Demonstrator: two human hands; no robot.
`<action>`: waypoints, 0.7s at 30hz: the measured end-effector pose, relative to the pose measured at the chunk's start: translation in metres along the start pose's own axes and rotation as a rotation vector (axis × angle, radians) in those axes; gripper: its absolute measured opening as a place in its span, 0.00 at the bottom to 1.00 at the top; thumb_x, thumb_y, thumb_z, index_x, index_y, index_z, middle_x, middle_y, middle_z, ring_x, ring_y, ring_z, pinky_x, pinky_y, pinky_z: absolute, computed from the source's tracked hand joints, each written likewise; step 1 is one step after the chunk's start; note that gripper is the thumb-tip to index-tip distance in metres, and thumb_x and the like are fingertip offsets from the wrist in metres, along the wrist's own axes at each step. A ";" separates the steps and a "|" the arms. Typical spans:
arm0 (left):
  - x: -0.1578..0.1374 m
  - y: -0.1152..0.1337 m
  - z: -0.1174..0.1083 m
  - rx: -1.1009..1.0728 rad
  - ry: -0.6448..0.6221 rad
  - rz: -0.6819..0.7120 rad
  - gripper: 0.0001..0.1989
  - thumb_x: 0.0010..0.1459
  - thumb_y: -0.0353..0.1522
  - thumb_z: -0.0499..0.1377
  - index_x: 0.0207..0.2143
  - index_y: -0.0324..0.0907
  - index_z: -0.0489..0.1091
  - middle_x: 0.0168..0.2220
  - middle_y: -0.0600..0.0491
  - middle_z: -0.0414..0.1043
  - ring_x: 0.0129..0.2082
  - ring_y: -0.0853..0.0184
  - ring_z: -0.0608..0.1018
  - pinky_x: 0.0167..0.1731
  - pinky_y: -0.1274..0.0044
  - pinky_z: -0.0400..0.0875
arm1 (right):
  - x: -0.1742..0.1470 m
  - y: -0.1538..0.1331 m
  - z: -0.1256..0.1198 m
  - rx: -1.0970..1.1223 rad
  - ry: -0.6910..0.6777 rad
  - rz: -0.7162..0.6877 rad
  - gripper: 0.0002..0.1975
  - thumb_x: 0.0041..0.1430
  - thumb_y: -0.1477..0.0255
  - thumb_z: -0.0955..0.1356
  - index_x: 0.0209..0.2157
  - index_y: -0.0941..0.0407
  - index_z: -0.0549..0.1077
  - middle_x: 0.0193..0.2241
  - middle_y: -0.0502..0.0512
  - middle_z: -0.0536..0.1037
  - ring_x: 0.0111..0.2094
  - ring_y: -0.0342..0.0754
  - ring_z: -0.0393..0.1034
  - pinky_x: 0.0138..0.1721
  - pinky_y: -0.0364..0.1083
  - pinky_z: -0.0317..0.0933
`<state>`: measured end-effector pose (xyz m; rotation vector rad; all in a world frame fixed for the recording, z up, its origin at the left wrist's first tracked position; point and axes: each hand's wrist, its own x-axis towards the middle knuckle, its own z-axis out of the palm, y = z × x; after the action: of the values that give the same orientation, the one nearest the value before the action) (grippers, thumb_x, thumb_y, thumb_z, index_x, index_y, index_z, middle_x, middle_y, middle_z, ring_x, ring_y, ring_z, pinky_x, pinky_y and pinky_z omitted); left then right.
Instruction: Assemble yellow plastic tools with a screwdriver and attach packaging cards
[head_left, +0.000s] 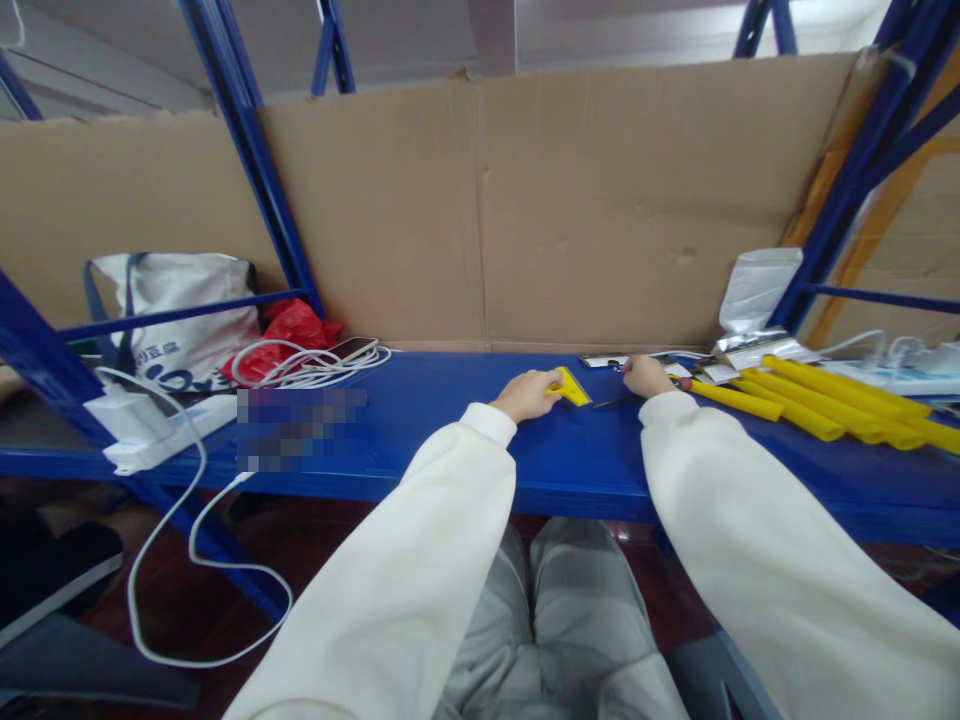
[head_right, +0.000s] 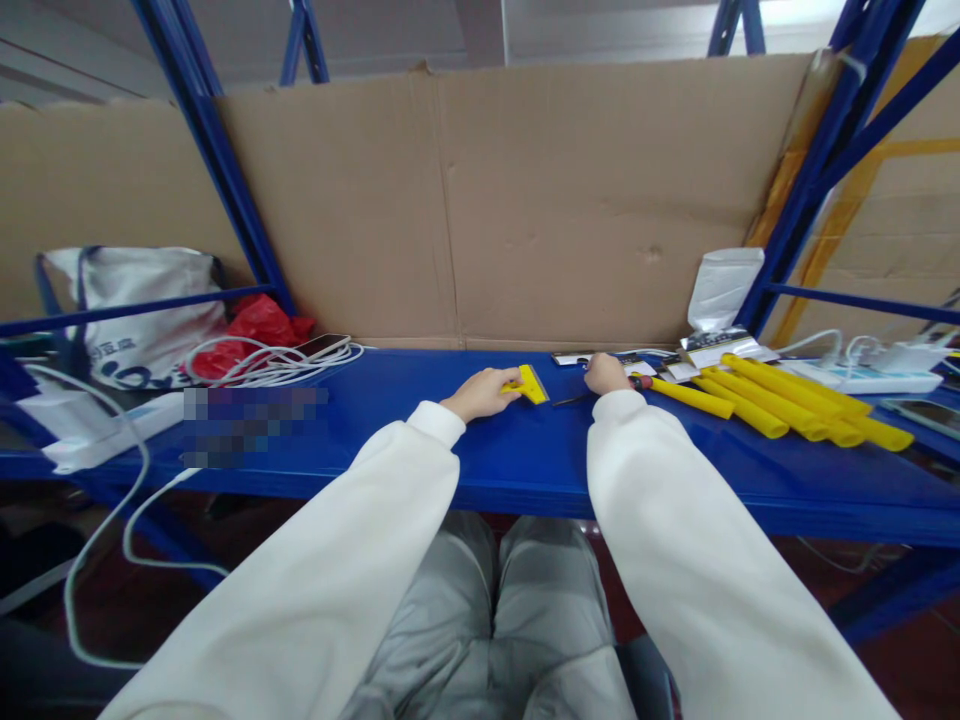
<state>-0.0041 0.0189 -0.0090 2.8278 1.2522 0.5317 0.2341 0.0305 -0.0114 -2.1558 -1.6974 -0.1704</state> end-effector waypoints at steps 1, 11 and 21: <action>0.000 0.000 0.000 -0.001 0.000 0.000 0.14 0.60 0.33 0.57 0.49 0.46 0.70 0.49 0.49 0.76 0.48 0.61 0.77 0.47 0.72 0.70 | 0.000 0.001 -0.001 0.003 0.019 0.010 0.14 0.51 0.82 0.64 0.37 0.62 0.79 0.40 0.70 0.79 0.45 0.58 0.74 0.45 0.48 0.64; 0.001 -0.002 0.002 -0.004 0.015 0.008 0.13 0.60 0.33 0.56 0.47 0.44 0.71 0.49 0.49 0.76 0.48 0.61 0.77 0.47 0.72 0.70 | -0.002 0.023 -0.012 -0.053 0.081 0.254 0.16 0.51 0.67 0.68 0.38 0.62 0.78 0.39 0.72 0.78 0.45 0.62 0.73 0.44 0.57 0.63; 0.000 0.000 0.000 -0.010 0.014 0.014 0.14 0.60 0.32 0.56 0.49 0.44 0.71 0.49 0.49 0.75 0.49 0.60 0.77 0.47 0.72 0.70 | -0.004 0.029 -0.010 -0.005 0.073 0.377 0.13 0.48 0.70 0.70 0.37 0.59 0.78 0.39 0.72 0.79 0.44 0.65 0.73 0.46 0.62 0.61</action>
<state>-0.0047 0.0190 -0.0090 2.8317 1.2294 0.5579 0.2619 0.0178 -0.0095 -2.3939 -1.2236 -0.1455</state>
